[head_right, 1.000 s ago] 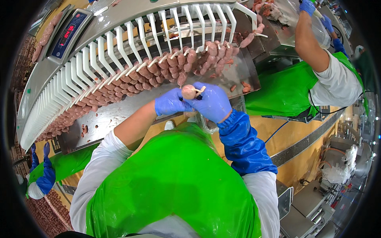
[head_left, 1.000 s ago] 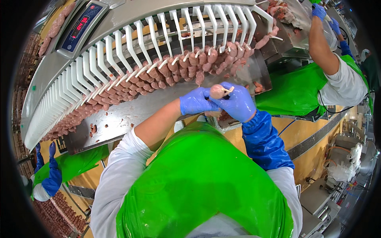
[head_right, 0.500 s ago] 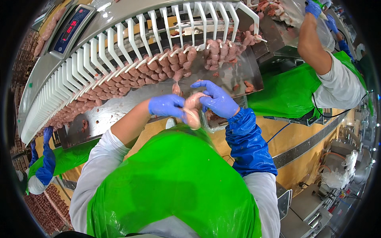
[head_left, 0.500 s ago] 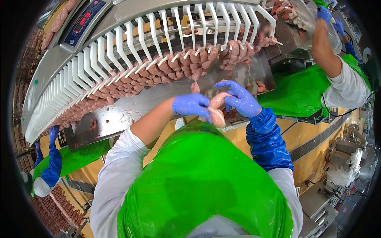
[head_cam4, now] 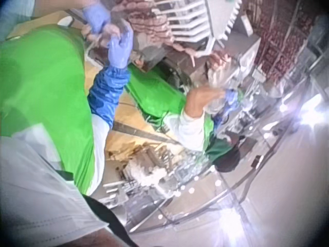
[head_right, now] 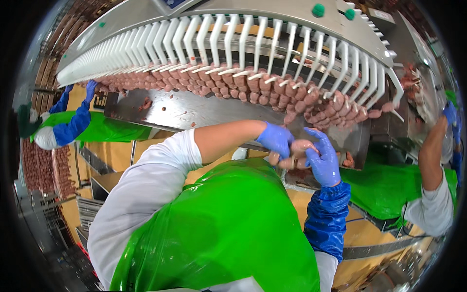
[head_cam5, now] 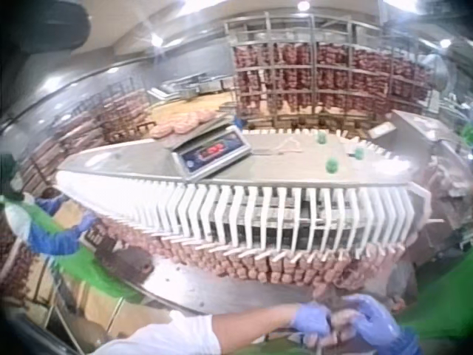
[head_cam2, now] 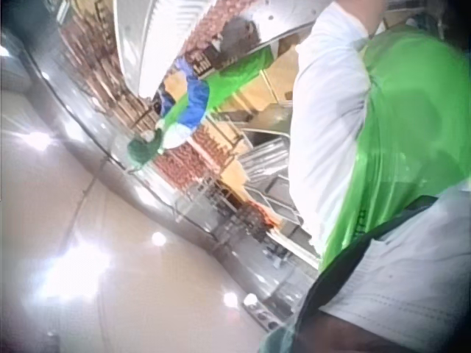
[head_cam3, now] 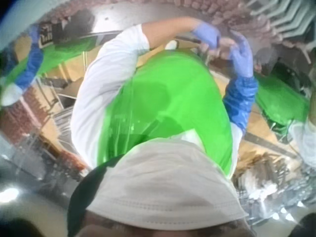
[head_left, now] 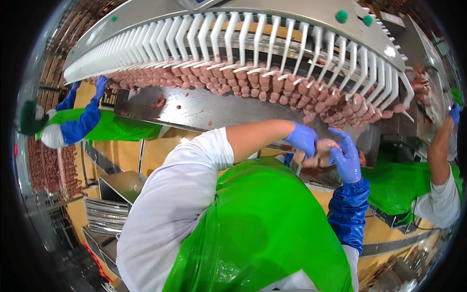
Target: The person repeatedly picks up small sausage pieces from a conveyor and places them onto white plastic hooks on a rotating rack. The person also uses a digital scale to weigh a small bundle of sausages before placing them on the rack.
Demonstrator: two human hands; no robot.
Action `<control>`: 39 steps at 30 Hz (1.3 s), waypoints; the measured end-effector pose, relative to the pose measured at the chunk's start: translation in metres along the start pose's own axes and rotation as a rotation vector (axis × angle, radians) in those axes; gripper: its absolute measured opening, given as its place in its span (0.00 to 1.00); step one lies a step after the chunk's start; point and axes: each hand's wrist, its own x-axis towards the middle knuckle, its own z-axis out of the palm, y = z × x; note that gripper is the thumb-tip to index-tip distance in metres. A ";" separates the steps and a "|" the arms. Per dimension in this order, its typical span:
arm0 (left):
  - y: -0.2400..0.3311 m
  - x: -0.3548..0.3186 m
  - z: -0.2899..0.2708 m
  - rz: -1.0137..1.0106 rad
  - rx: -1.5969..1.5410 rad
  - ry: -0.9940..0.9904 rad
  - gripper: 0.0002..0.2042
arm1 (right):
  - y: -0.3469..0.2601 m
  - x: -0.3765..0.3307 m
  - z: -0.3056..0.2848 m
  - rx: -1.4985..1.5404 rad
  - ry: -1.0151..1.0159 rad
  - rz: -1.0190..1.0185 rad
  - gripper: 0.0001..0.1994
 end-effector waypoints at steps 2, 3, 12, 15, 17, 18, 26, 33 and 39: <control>0.004 -0.007 0.005 0.191 0.021 -0.190 0.14 | -0.005 0.001 -0.008 -0.008 -0.039 0.040 0.27; 0.000 -0.016 0.002 0.218 -0.161 -0.118 0.14 | -0.006 0.005 -0.004 0.045 -0.110 0.053 0.28; -0.099 -0.043 -0.001 0.232 -0.768 0.289 0.27 | 0.026 0.009 -0.016 0.058 -0.091 -0.095 0.25; -0.087 -0.035 0.014 0.254 -0.648 0.355 0.30 | -0.011 0.025 -0.021 -0.086 0.022 -0.179 0.22; -0.073 -0.013 0.018 0.265 -0.454 0.433 0.31 | -0.025 0.050 -0.020 -0.152 0.153 -0.290 0.18; -0.063 -0.005 0.017 0.236 -0.448 0.481 0.31 | -0.042 0.063 -0.020 -0.193 0.187 -0.296 0.17; -0.037 0.084 -0.017 -0.200 0.139 0.623 0.36 | -0.039 0.122 -0.054 -1.045 0.683 -0.776 0.10; -0.056 0.056 0.010 -0.111 0.139 0.652 0.31 | 0.117 0.116 -0.041 -0.194 0.602 -0.531 0.09; -0.046 0.051 0.022 0.019 -0.019 0.569 0.24 | 0.180 0.218 -0.074 -1.158 0.682 -0.506 0.12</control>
